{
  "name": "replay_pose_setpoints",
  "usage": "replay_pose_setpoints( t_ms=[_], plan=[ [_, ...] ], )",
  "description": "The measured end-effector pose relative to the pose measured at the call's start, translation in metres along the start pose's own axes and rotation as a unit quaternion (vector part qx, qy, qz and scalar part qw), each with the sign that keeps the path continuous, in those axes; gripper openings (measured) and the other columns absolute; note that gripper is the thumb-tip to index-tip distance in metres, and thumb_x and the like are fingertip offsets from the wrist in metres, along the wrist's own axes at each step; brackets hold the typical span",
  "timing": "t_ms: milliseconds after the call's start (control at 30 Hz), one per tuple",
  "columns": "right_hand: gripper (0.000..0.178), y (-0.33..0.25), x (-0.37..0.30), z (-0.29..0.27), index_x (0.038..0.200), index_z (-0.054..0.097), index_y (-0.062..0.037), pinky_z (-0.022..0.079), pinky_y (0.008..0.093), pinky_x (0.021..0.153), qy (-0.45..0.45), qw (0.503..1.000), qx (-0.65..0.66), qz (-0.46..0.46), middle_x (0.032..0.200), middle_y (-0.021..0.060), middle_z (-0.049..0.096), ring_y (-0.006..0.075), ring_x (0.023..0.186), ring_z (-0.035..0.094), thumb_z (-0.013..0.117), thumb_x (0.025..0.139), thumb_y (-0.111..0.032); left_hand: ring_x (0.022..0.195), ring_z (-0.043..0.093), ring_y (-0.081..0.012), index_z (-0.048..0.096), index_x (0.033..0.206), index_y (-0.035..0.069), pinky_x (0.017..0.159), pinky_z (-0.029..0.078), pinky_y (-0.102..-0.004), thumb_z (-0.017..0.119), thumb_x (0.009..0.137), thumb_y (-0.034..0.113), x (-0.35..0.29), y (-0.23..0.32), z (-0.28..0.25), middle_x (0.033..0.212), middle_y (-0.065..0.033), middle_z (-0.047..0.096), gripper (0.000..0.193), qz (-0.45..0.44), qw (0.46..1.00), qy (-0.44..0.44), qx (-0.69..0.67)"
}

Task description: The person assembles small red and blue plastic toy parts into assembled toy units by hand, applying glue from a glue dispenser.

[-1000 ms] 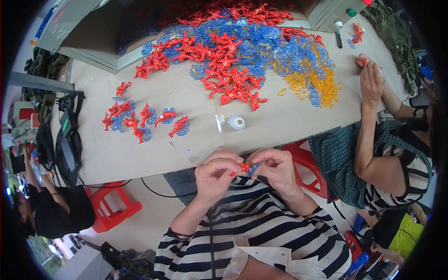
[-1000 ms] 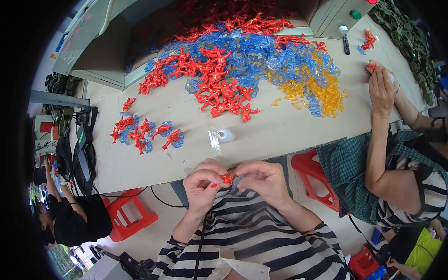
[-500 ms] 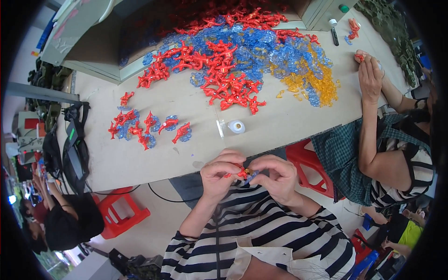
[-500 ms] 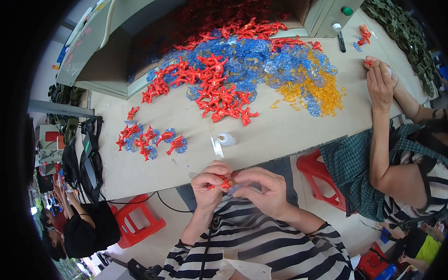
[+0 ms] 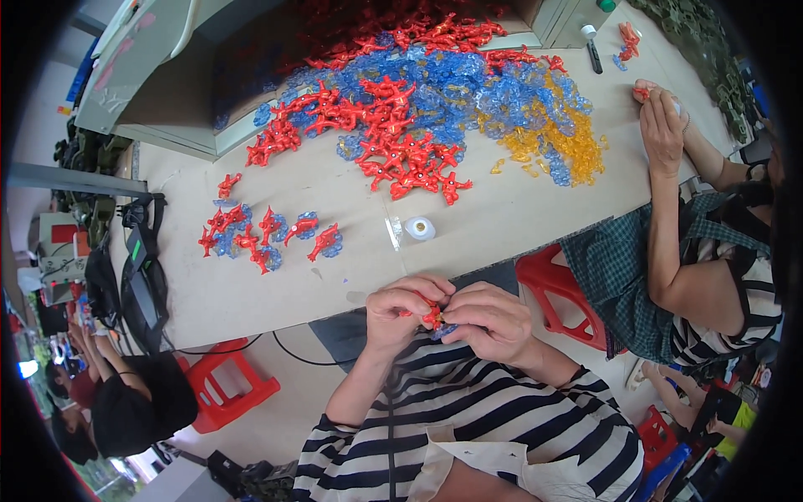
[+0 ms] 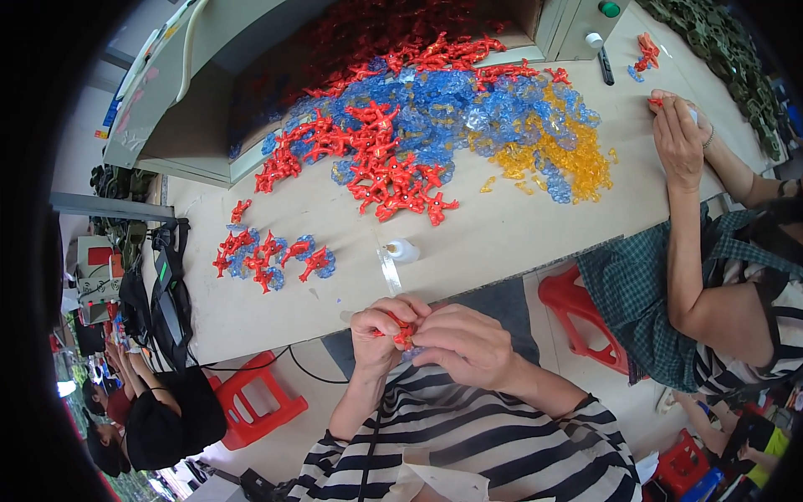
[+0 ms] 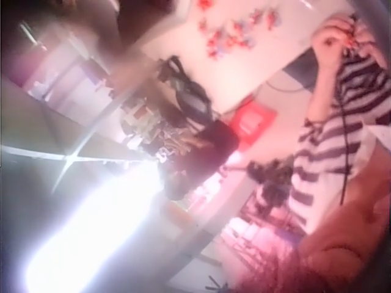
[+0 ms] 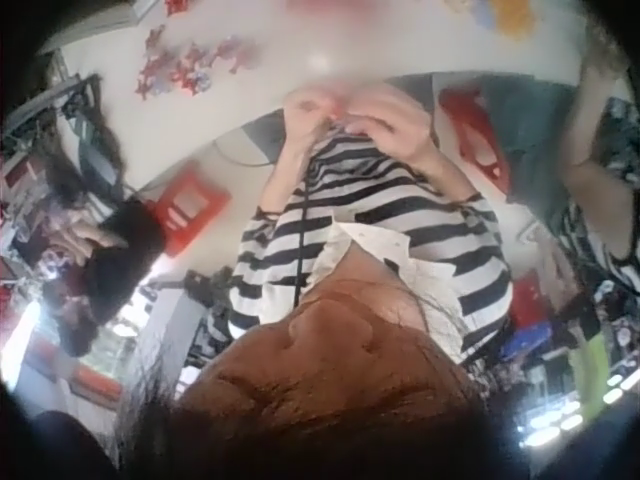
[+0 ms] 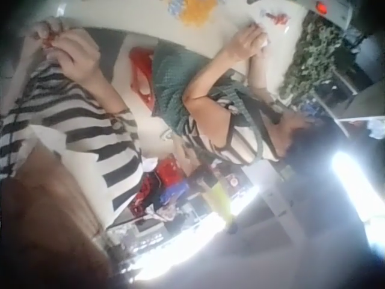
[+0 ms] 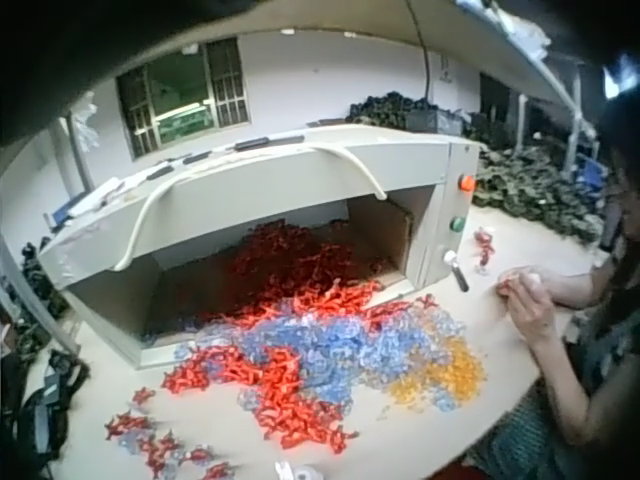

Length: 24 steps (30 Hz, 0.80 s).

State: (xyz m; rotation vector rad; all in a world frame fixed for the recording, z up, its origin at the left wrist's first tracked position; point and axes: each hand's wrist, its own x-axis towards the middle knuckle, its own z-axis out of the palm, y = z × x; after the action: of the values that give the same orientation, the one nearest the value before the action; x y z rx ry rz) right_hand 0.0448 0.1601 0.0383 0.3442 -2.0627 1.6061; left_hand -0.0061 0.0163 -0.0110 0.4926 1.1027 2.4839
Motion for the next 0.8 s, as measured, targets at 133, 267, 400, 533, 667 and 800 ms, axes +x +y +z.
replay_pose_setpoints(
  t_ms=[133, 267, 400, 533, 667, 800],
  plan=[
    [0.022, 0.000, -0.002, 0.001, 0.080, 0.064, 0.0014, 0.051, 0.0306, 0.061, 0.002, 1.000, -0.003, 0.003, 0.076, 0.0117, 0.063, 0.0250, 0.067, 0.062, 0.074, 0.060, 0.001, 0.086, 0.062, -0.0322, 0.064, 0.073, 0.002, 0.071, 0.052, -0.0392, 0.068, 0.063, -0.008, 0.006, 0.013, -0.005, 0.084, -0.0120, 0.064, 0.015, 0.050, 0.987, -0.050, 0.141],
    [0.022, 0.000, 0.000, 0.000, 0.080, 0.064, 0.0011, 0.051, 0.0297, 0.060, -0.035, 0.999, -0.008, -0.027, 0.076, 0.0111, 0.063, 0.0243, 0.067, 0.062, 0.074, 0.061, -0.001, 0.086, 0.062, -0.0321, 0.065, 0.074, 0.002, 0.070, 0.053, -0.0373, 0.068, 0.061, -0.007, 0.010, 0.019, -0.010, 0.083, -0.0123, 0.064, 0.016, 0.011, 0.991, -0.086, 0.103],
    [0.025, -0.001, -0.003, 0.002, 0.080, 0.063, 0.0026, 0.051, 0.0312, 0.061, -0.019, 0.999, -0.039, -0.016, 0.076, 0.0116, 0.062, 0.0254, 0.069, 0.061, 0.075, 0.058, -0.002, 0.084, 0.062, -0.0323, 0.067, 0.074, 0.002, 0.068, 0.052, -0.0373, 0.068, 0.061, -0.005, 0.012, 0.025, -0.008, 0.083, -0.0128, 0.065, 0.015, 0.090, 0.966, -0.101, 0.222],
    [0.029, 0.003, -0.004, 0.002, 0.080, 0.062, 0.0041, 0.051, 0.0333, 0.063, -0.037, 0.999, -0.011, -0.038, 0.076, 0.0127, 0.061, 0.0273, 0.070, 0.061, 0.075, 0.053, 0.000, 0.083, 0.062, -0.0316, 0.067, 0.073, 0.002, 0.068, 0.052, -0.0375, 0.067, 0.060, -0.005, 0.011, 0.022, -0.011, 0.082, -0.0127, 0.065, 0.015, 0.067, 0.974, -0.105, 0.189],
    [0.029, 0.004, -0.004, 0.000, 0.080, 0.062, 0.0042, 0.051, 0.0334, 0.063, -0.037, 0.998, 0.005, -0.045, 0.078, 0.0129, 0.061, 0.0275, 0.070, 0.061, 0.075, 0.054, 0.000, 0.082, 0.062, -0.0309, 0.067, 0.073, 0.002, 0.068, 0.052, -0.0361, 0.065, 0.059, -0.008, 0.013, 0.028, -0.007, 0.081, -0.0124, 0.065, 0.018, 0.062, 0.968, -0.127, 0.208],
    [0.028, 0.012, -0.007, -0.002, 0.081, 0.062, 0.0039, 0.051, 0.0337, 0.063, -0.031, 0.999, 0.037, -0.021, 0.078, 0.0131, 0.062, 0.0277, 0.071, 0.061, 0.073, 0.056, 0.002, 0.081, 0.062, -0.0280, 0.067, 0.073, 0.002, 0.069, 0.051, -0.0339, 0.063, 0.059, -0.009, 0.013, 0.031, 0.001, 0.081, -0.0115, 0.065, 0.019, 0.067, 0.954, -0.102, 0.273]
  ],
)
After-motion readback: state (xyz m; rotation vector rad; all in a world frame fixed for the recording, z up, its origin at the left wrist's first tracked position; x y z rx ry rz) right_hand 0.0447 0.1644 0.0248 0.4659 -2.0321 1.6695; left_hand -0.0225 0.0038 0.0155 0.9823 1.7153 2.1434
